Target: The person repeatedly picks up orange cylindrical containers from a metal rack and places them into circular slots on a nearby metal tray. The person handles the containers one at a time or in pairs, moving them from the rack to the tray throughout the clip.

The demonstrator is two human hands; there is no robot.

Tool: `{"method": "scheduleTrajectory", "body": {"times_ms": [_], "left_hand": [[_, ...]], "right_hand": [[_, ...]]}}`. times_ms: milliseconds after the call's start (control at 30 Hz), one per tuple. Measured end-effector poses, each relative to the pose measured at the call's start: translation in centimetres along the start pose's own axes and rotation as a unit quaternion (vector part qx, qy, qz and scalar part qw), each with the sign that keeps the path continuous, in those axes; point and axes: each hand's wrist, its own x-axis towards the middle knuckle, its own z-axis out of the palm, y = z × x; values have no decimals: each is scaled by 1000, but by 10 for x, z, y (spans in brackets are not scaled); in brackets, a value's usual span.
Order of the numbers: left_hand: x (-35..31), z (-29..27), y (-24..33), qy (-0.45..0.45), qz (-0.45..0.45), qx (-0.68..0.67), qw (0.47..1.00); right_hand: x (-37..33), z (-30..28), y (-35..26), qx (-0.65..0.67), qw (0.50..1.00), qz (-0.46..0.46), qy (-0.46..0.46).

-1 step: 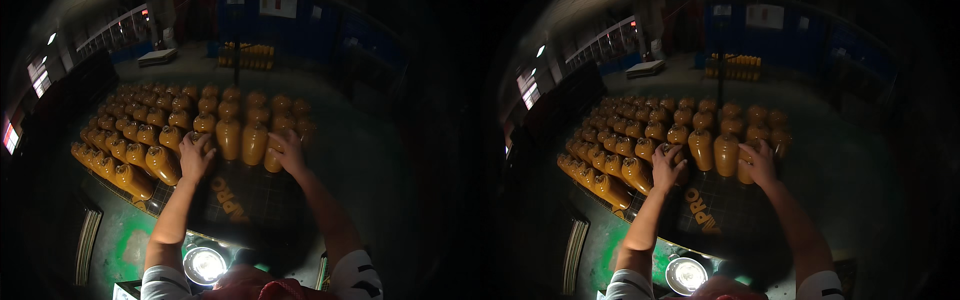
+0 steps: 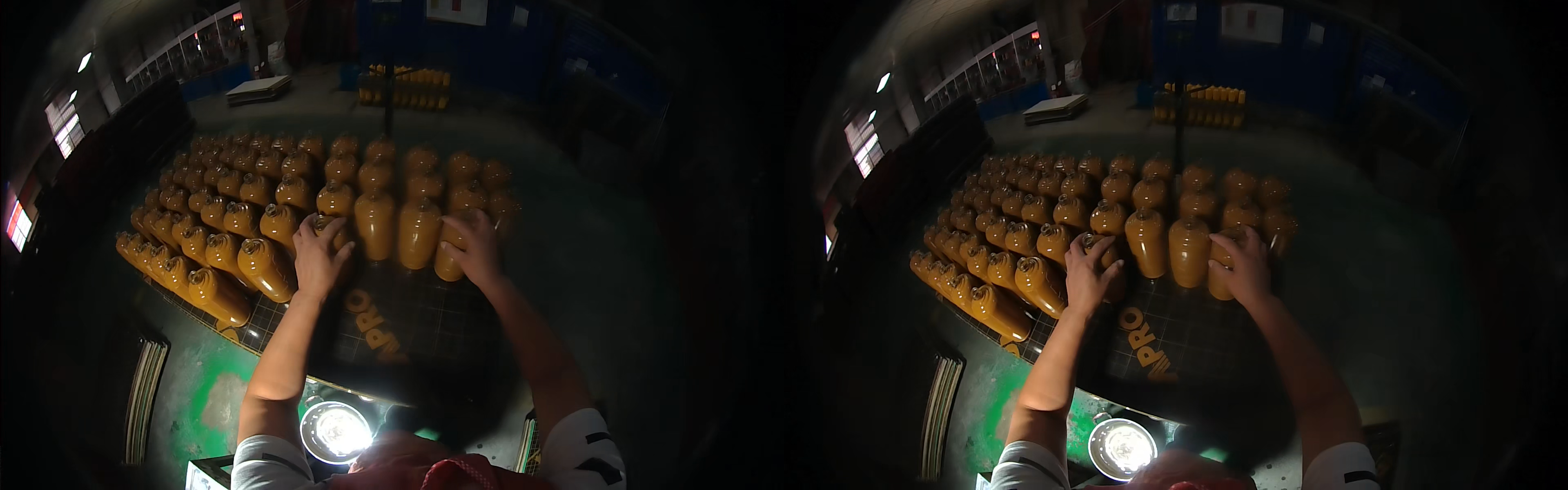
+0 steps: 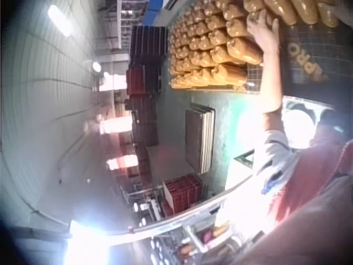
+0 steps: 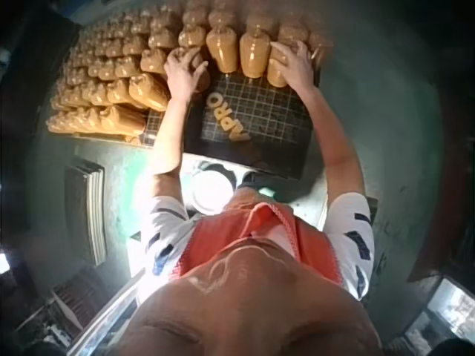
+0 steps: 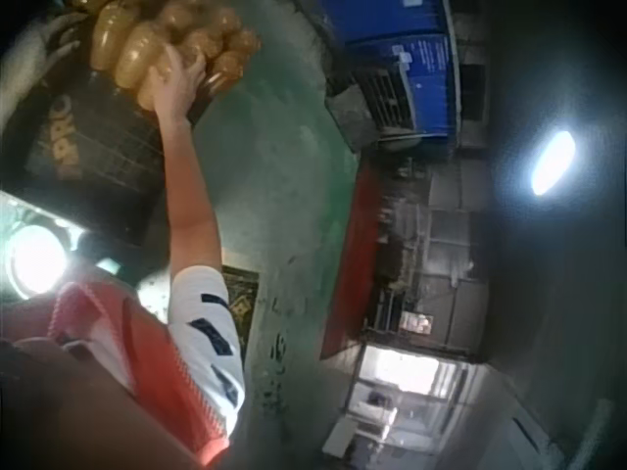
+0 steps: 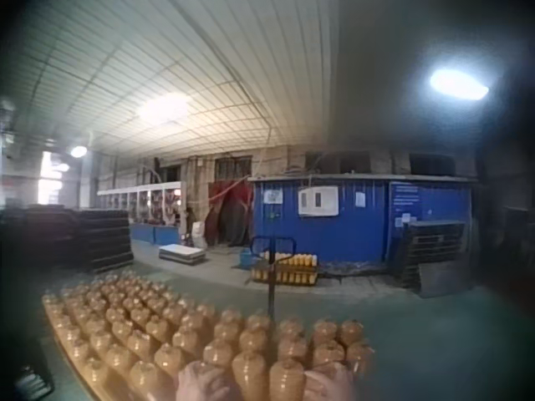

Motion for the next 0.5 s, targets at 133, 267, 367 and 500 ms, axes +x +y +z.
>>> {"method": "scheduleTrajectory", "body": {"times_ms": [133,267,367,500], "left_hand": [[11,4,-4,48,43,-15,998],[-45,-14,-9,116,57,-36,991],[-111,-37,-13,176,10,-149,973],[-232,-93,6,200,-97,-252,942]], "right_hand": [[8,0,7,34,997,-36,63],[-36,-13,23,57,986,-58,145],[-79,-36,30,205,966,46,152],[-154,-52,11,537,821,177,81]]}}
